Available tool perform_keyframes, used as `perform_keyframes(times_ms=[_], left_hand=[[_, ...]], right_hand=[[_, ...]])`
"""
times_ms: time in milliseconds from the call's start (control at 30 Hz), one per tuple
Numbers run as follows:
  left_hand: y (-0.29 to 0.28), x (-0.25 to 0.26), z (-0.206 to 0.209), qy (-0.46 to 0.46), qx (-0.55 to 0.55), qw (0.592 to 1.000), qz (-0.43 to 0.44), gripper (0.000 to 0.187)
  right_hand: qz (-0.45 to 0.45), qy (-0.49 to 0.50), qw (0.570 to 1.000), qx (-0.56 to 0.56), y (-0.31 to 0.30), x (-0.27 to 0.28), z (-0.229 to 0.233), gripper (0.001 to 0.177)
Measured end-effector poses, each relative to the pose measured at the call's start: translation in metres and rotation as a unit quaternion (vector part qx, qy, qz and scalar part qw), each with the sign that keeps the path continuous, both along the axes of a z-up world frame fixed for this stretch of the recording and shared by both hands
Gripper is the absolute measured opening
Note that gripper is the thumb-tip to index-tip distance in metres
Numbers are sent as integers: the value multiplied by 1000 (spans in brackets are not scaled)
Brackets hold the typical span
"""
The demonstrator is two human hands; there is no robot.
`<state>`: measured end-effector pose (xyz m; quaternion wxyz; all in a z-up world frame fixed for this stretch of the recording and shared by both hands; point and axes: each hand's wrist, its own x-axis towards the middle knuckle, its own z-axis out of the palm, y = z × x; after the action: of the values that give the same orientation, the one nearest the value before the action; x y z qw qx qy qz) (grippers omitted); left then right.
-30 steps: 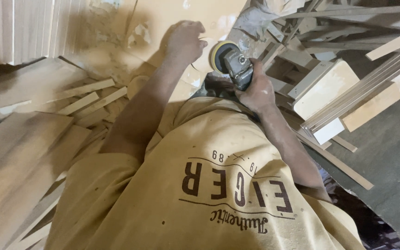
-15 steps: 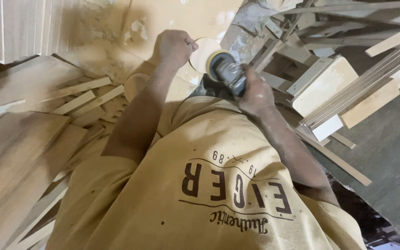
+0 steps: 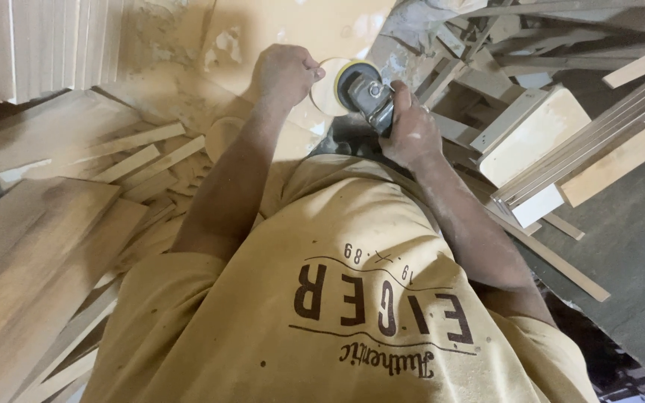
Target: The person uses an angle grinder with a sanding disc to smooth the surface of a round wooden piece. They hold the wood with their left hand and operate the tool with their right hand, moving the grinder across the wood's surface. The person briefly touches their face or adjusts the camera before resuming the sanding task.
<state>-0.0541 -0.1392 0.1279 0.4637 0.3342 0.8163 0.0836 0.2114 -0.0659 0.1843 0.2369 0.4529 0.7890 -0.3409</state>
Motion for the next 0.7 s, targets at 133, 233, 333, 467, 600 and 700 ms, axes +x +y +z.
perform_keyframes(times_ms=[133, 233, 333, 467, 600, 700], left_hand=[[0, 2, -8, 2, -18, 1000, 4, 24], [-3, 0, -17, 34, 8, 999, -17, 22], [-2, 2, 6, -8, 2, 1000, 18, 19], [0, 2, 2, -15, 2, 1000, 17, 19], [-8, 2, -26, 19, 42, 999, 4, 20], [-3, 4, -25, 33, 29, 999, -6, 19]], right_hand=[[51, 0, 998, 21, -23, 8, 4, 105], [107, -82, 990, -31, -20, 4, 0, 121], [59, 13, 998, 17, -3, 13, -9, 94], [52, 7, 998, 17, -4, 9, 2, 102], [167, -73, 983, -11, -28, 11, -8, 117], [101, -61, 993, -8, -26, 13, 10, 116]])
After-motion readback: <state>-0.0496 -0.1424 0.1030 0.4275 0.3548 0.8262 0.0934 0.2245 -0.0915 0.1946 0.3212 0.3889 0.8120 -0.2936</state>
